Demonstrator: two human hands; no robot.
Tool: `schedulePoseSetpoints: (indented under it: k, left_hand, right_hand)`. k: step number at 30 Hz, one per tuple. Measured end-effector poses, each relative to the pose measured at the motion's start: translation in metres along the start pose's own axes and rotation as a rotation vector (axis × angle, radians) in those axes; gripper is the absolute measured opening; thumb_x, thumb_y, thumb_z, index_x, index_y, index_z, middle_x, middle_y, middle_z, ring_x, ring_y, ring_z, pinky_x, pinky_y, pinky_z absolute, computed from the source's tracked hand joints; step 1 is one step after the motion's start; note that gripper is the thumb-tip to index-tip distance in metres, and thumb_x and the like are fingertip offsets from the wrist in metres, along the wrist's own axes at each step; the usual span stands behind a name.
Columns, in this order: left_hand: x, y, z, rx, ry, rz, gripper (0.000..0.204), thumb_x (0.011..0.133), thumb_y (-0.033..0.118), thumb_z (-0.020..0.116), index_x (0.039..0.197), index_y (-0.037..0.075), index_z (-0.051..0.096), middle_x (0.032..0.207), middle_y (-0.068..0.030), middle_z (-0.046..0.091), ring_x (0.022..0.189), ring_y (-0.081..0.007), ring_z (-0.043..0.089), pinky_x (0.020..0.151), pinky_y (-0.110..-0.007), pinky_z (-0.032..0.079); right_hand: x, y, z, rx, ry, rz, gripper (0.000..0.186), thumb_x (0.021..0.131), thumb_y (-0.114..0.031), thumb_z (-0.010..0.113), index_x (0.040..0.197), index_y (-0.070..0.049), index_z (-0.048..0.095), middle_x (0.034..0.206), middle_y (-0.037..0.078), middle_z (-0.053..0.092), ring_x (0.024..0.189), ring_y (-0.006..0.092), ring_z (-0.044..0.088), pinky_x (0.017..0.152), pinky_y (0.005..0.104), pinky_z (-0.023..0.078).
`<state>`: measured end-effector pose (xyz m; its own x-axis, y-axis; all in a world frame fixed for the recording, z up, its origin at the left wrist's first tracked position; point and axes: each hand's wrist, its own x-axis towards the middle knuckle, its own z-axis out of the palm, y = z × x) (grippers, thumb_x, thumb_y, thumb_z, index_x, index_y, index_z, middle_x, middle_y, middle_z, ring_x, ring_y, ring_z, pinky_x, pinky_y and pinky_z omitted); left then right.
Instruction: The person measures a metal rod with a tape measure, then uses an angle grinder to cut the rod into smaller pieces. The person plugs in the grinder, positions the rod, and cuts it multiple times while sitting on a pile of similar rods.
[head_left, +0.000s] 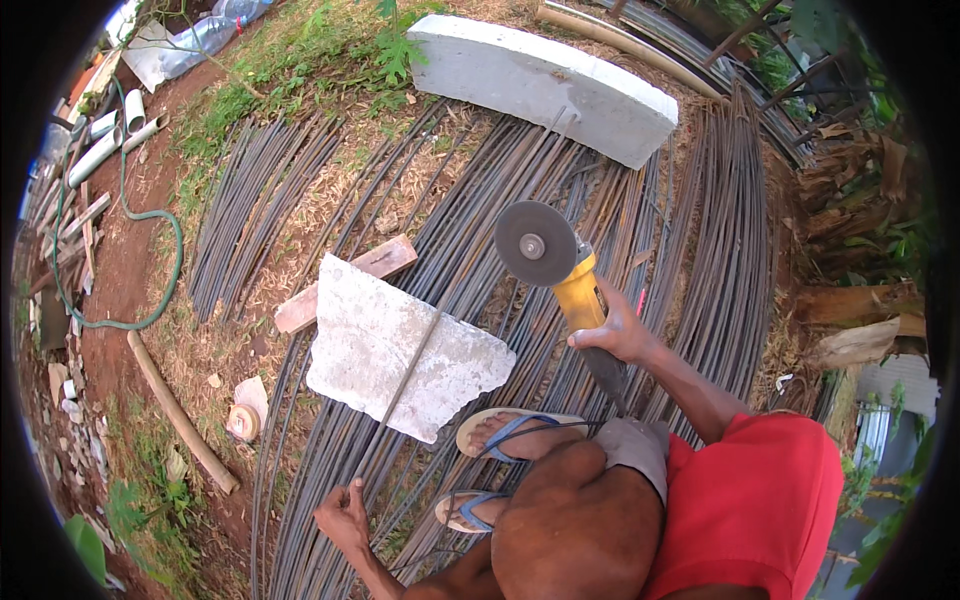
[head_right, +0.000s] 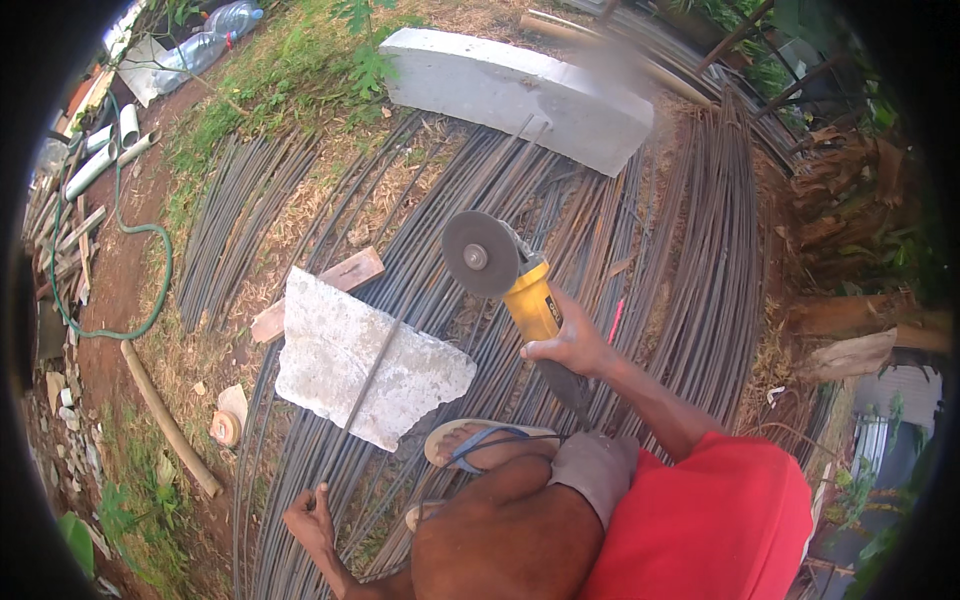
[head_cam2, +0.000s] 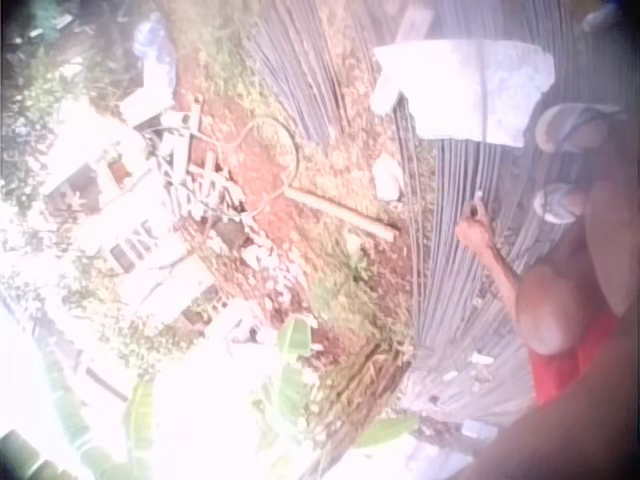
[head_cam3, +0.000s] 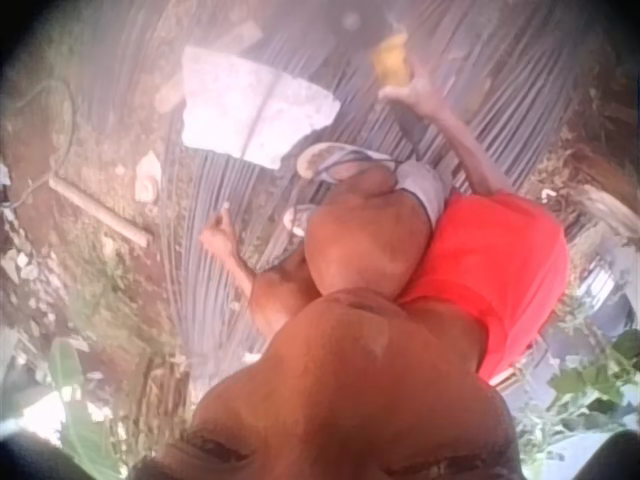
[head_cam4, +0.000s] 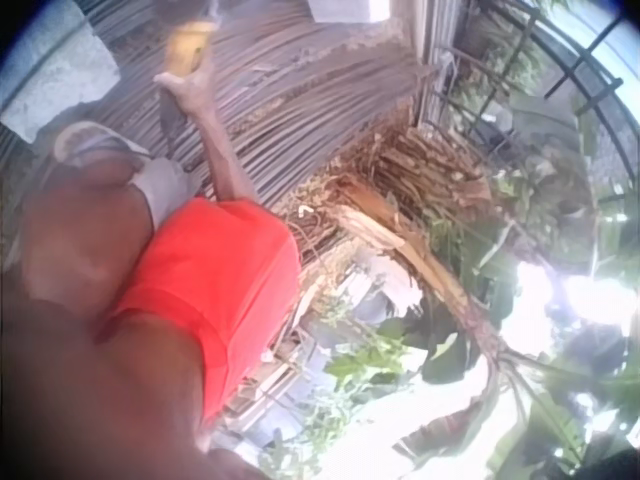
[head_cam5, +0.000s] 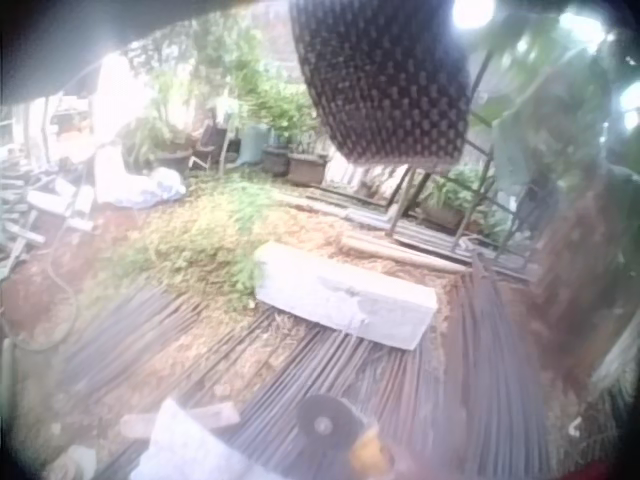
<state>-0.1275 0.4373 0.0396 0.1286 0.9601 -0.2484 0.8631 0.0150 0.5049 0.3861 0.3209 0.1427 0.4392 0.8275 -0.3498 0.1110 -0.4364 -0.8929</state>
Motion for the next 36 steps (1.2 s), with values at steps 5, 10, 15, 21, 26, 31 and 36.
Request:
schedulePoseSetpoints:
  k: [5,10,15,21,26,31,36]
  left_hand:
    - [-0.006,0.015,0.001,0.035,-0.005,-0.021,0.064,0.093,0.042,0.085,0.058,0.004,0.048,0.051,-0.007,0.025,0.052,-0.0208,0.018,0.052,-0.045,0.016]
    - [-0.008,0.026,0.006,-0.003,0.006,-0.015,0.058,0.093,0.036,0.086,0.06,0.002,0.053,0.052,-0.0072,0.027,0.052,-0.0197,0.019,0.051,-0.045,0.016]
    - [-0.005,0.044,0.011,-0.04,0.03,-0.013,0.058,0.091,0.035,0.087,0.062,-0.002,0.053,0.054,-0.0092,0.026,0.055,-0.0191,0.019,0.051,-0.046,0.017]
    - [0.0,0.058,0.012,-0.005,0.006,-0.035,0.057,0.089,0.036,0.088,0.064,-0.004,0.056,0.052,-0.0138,0.03,0.056,-0.0258,0.019,0.051,-0.047,0.021]
    - [0.005,0.068,0.02,-0.01,0.009,-0.026,0.055,0.087,0.036,0.089,0.068,-0.006,0.059,0.054,-0.0173,0.032,0.057,-0.0296,0.022,0.053,-0.049,0.024]
    - [0.008,0.07,0.02,0.04,-0.031,-0.032,0.053,0.087,0.036,0.089,0.07,-0.006,0.063,0.054,-0.0179,0.035,0.055,-0.0304,0.024,0.052,-0.048,0.027]
    - [0.008,0.072,0.021,0.023,-0.008,-0.046,0.049,0.086,0.037,0.09,0.074,-0.006,0.07,0.052,-0.0173,0.042,0.051,-0.0285,0.029,0.052,-0.047,0.032]
  right_hand:
    - [0.0,0.0,-0.001,-0.038,0.028,-0.04,0.101,0.074,-0.013,0.086,0.161,0.0,0.037,0.136,0.01,0.058,0.126,0.0196,0.056,0.11,0.0383,0.047]
    - [0.001,-0.002,0.001,0.095,0.01,0.017,0.098,0.074,-0.013,0.086,0.16,0.0,0.039,0.134,0.008,0.059,0.123,0.0183,0.058,0.108,0.0362,0.047]
    - [0.004,-0.003,0.004,0.004,-0.03,0.005,0.099,0.075,-0.01,0.085,0.16,0.001,0.036,0.132,0.011,0.058,0.118,0.0197,0.061,0.094,0.0365,0.057]
    - [0.004,0.0,0.006,0.097,0.008,0.032,0.099,0.074,-0.014,0.086,0.159,0.002,0.038,0.133,0.012,0.059,0.123,0.0209,0.059,0.104,0.0381,0.051]
    - [0.008,-0.001,0.001,-0.054,0.014,-0.033,0.099,0.073,-0.017,0.087,0.158,0.002,0.039,0.133,0.012,0.059,0.124,0.0212,0.058,0.107,0.0382,0.048]
    - [0.01,0.0,-0.001,0.018,-0.02,0.036,0.107,0.073,-0.017,0.088,0.164,0.0,0.034,0.145,0.011,0.056,0.133,0.0223,0.054,0.116,0.0388,0.04]
    - [0.013,0.005,-0.004,-0.056,-0.006,0.002,0.105,0.071,-0.017,0.088,0.161,0.001,0.037,0.141,0.012,0.058,0.13,0.0228,0.056,0.115,0.0391,0.042]
